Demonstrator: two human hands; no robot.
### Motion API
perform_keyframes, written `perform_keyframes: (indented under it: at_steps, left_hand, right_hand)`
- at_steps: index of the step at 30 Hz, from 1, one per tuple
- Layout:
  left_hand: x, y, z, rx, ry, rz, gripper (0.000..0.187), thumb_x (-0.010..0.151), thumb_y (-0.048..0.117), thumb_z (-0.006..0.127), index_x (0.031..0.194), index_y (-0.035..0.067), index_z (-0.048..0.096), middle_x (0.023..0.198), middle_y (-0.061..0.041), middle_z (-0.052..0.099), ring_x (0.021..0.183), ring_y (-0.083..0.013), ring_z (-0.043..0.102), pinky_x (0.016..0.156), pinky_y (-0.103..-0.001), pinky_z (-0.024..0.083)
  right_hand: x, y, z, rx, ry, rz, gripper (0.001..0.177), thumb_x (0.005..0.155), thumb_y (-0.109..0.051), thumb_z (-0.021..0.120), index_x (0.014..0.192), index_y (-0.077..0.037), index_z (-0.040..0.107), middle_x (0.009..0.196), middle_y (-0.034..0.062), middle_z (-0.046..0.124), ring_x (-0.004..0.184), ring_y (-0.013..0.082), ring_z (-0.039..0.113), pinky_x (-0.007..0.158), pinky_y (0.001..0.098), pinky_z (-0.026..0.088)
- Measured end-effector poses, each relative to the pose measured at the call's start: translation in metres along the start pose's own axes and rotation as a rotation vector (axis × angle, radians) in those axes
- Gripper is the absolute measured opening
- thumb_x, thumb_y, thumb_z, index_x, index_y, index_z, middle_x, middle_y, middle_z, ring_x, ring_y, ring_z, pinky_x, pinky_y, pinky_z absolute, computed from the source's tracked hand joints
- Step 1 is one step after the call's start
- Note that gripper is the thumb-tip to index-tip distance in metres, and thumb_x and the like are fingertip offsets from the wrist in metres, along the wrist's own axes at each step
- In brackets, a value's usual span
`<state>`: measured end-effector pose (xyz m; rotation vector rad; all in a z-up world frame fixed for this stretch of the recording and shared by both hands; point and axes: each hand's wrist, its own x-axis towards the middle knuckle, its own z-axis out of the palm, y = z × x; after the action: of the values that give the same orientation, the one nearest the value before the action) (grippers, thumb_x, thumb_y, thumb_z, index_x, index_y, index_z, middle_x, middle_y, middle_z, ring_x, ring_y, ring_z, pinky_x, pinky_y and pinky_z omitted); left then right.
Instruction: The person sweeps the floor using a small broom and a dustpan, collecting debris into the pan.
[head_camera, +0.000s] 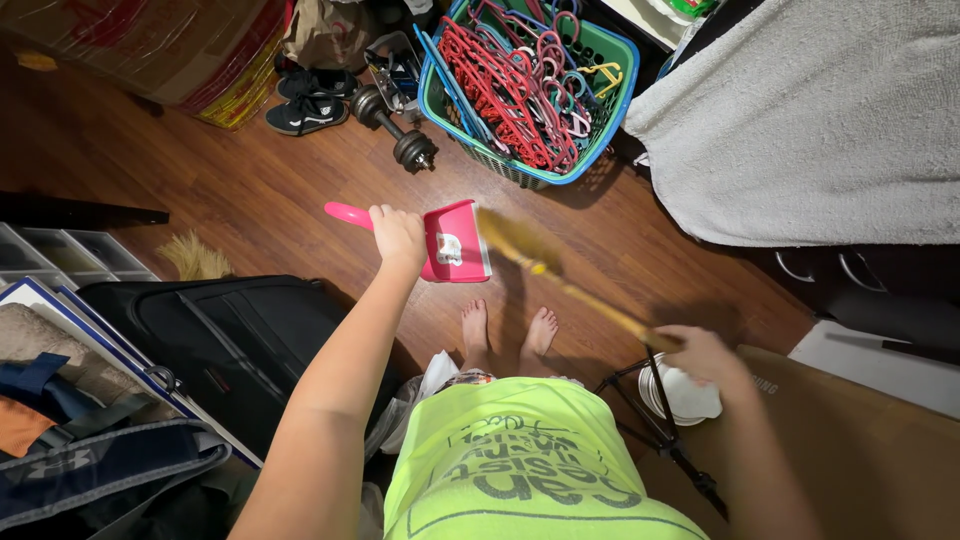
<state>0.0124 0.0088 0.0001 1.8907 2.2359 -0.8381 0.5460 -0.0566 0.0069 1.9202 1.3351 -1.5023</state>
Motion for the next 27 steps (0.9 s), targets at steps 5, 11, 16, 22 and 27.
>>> perform_keyframes:
  at_steps: [5, 11, 16, 22, 27]
  left_hand:
    - [0.000, -0.001, 0.003, 0.017, 0.019, -0.001, 0.018, 0.094, 0.024, 0.062, 0.094, 0.021, 0.079, 0.096, -0.001, 0.076, 0.103, -0.0222, 0.063, 0.093, -0.040, 0.034]
    - [-0.003, -0.003, 0.000, 0.008, -0.007, -0.001, 0.019, 0.095, 0.028, 0.061, 0.096, 0.022, 0.079, 0.096, -0.001, 0.076, 0.104, -0.0222, 0.062, 0.094, -0.040, 0.033]
    - [-0.005, -0.004, 0.000, 0.031, -0.014, -0.001, 0.017, 0.094, 0.026, 0.062, 0.096, 0.022, 0.078, 0.095, 0.000, 0.076, 0.104, -0.0217, 0.062, 0.093, -0.040, 0.033]
    - [-0.004, -0.003, 0.002, 0.042, 0.009, -0.007, 0.016, 0.093, 0.026, 0.063, 0.095, 0.022, 0.078, 0.095, 0.000, 0.076, 0.104, -0.0217, 0.062, 0.093, -0.040, 0.033]
    - [-0.004, 0.000, -0.002, 0.030, -0.005, -0.005, 0.016, 0.093, 0.024, 0.063, 0.094, 0.021, 0.079, 0.094, -0.002, 0.076, 0.103, -0.0223, 0.063, 0.093, -0.040, 0.034]
  right_hand:
    - [0.001, -0.016, -0.047, -0.159, 0.164, 0.187, 0.070, 0.083, -0.010, 0.080, 0.146, -0.029, 0.058, 0.076, 0.0120, 0.073, 0.054, 0.0228, 0.064, 0.051, 0.0365, 0.055]
    - [0.092, 0.000, -0.044, 0.102, 0.326, 0.181, 0.058, 0.081, -0.004, 0.076, 0.137, -0.017, 0.066, 0.076, 0.0145, 0.071, 0.059, 0.0218, 0.065, 0.053, 0.0373, 0.055]
    - [0.139, -0.005, -0.005, 0.132, 0.288, 0.159, 0.050, 0.080, -0.005, 0.072, 0.129, -0.015, 0.070, 0.075, 0.0134, 0.069, 0.058, 0.0205, 0.065, 0.051, 0.0359, 0.056]
    - [0.095, -0.045, 0.046, -0.175, 0.147, 0.098, 0.060, 0.080, -0.003, 0.064, 0.136, -0.025, 0.065, 0.076, 0.0163, 0.075, 0.058, 0.0262, 0.071, 0.057, 0.0376, 0.059]
    - [0.080, -0.052, 0.085, -0.298, 0.049, -0.029, 0.063, 0.078, -0.002, 0.064, 0.139, -0.021, 0.062, 0.086, 0.0196, 0.077, 0.070, 0.0280, 0.077, 0.068, 0.0397, 0.063]
